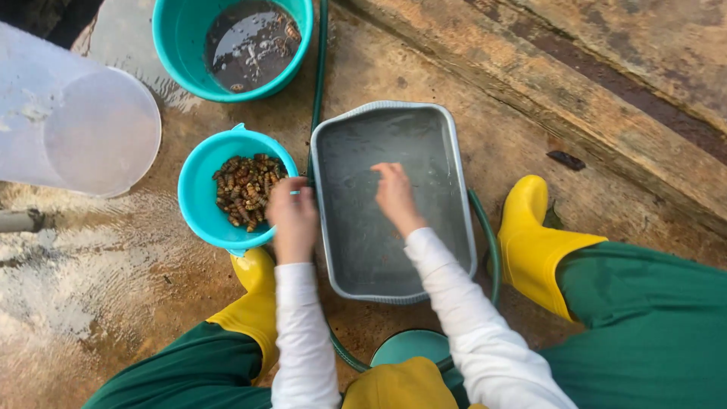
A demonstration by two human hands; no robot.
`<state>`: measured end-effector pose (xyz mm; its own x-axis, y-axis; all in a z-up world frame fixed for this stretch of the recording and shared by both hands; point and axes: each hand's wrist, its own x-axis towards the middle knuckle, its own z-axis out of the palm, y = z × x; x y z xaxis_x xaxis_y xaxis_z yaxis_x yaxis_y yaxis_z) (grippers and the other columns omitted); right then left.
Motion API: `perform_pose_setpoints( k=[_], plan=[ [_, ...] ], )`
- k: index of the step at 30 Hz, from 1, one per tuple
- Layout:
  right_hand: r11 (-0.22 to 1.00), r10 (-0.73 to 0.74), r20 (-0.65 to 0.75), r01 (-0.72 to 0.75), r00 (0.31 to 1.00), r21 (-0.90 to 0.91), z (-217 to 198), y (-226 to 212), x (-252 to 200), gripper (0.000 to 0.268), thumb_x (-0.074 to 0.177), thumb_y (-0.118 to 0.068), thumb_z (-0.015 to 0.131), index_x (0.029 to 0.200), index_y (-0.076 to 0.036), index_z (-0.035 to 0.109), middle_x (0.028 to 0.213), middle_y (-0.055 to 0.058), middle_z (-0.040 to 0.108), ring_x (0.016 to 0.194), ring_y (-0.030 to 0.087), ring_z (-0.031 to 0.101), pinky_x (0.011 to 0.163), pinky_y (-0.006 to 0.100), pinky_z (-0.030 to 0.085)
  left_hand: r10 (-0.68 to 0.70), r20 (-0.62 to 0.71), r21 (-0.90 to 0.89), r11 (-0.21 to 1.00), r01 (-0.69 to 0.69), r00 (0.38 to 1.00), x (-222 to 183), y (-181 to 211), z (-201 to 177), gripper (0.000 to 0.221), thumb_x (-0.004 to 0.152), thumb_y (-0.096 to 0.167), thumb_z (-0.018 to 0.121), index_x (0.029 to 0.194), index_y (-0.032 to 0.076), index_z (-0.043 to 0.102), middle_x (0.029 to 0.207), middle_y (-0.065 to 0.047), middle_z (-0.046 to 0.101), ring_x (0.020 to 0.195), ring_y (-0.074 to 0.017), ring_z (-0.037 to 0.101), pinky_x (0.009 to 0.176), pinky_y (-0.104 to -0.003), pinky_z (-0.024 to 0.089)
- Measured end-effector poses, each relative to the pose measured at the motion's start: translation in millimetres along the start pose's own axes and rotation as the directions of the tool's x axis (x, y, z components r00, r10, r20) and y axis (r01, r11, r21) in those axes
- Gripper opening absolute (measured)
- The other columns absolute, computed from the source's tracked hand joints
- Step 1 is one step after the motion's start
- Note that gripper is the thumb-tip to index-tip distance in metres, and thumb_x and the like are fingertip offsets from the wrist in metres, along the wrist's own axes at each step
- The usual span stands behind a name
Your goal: Washing turmeric roots in a basin and bucket using water and manual scrubbing.
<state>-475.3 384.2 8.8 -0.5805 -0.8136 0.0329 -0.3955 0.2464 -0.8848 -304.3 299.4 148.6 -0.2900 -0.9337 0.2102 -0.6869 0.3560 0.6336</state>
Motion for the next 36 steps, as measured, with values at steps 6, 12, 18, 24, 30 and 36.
perform_pose_setpoints(
  k=[6,12,18,24,30,36],
  plan=[
    [0.949,0.083,0.209,-0.013,0.974,-0.314,-10,69,14,0.061,0.076,0.007,0.07,0.133,-0.01,0.061,0.142,0.028,0.045,0.113,0.049,0.055,0.094,0.052,0.049,-0.122,0.419,0.049,0.993,0.112,0.9,-49,-26,131,0.031,0.091,0.002,0.064,0.122,0.006,0.065,0.129,-0.02,0.063,0.114,-0.0406,0.063,0.097,-0.048,0.052],
    [0.826,0.199,0.459,0.103,0.866,-0.554,2,73,4,0.071,0.069,0.0,0.075,0.137,-0.01,0.056,0.136,0.019,0.05,0.123,0.045,0.054,0.097,0.05,0.052,-0.335,0.577,0.389,0.915,0.11,0.745,-114,-123,218,0.062,0.081,0.0,0.065,0.141,0.012,0.053,0.146,-0.033,0.042,0.125,-0.0548,0.043,0.102,-0.055,0.043],
    [0.878,0.157,0.411,0.064,0.898,-0.475,-5,78,14,0.03,0.092,0.004,0.061,0.12,-0.006,0.061,0.132,0.018,0.054,0.115,0.041,0.061,0.095,0.05,0.055,-0.438,0.588,0.512,0.853,0.106,0.68,-133,-155,230,0.021,0.105,0.009,0.052,0.12,0.007,0.067,0.128,-0.024,0.068,0.119,-0.0444,0.067,0.101,-0.054,0.055],
    [0.894,0.026,0.102,0.023,0.994,-0.448,-31,66,85,0.036,0.091,0.003,0.059,0.126,-0.005,0.057,0.129,0.02,0.049,0.108,0.043,0.061,0.085,0.05,0.056,-0.377,0.534,0.435,0.89,0.136,0.757,-87,-80,169,0.038,0.079,-0.003,0.065,0.116,-0.001,0.057,0.112,-0.029,0.064,0.1,-0.0499,0.066,0.083,-0.055,0.056],
    [0.794,0.084,0.235,0.078,0.968,-0.603,11,122,100,0.039,0.092,0.001,0.057,0.13,-0.006,0.06,0.134,0.023,0.051,0.112,0.041,0.063,0.084,0.047,0.059,-0.348,0.496,0.385,0.909,0.157,0.796,-90,-77,154,0.042,0.081,-0.007,0.063,0.121,0.001,0.056,0.108,-0.029,0.067,0.097,-0.0508,0.067,0.084,-0.056,0.055],
    [0.895,0.185,0.177,-0.092,0.967,-0.436,28,120,73,0.022,0.106,-0.017,0.06,0.123,-0.004,0.06,0.127,0.026,0.059,0.109,0.045,0.063,0.088,0.051,0.055,-0.349,0.489,0.341,0.92,0.193,0.8,-87,-52,147,0.035,0.084,-0.005,0.061,0.117,0.002,0.055,0.108,-0.03,0.066,0.094,-0.0529,0.065,0.081,-0.059,0.052]
  ],
)
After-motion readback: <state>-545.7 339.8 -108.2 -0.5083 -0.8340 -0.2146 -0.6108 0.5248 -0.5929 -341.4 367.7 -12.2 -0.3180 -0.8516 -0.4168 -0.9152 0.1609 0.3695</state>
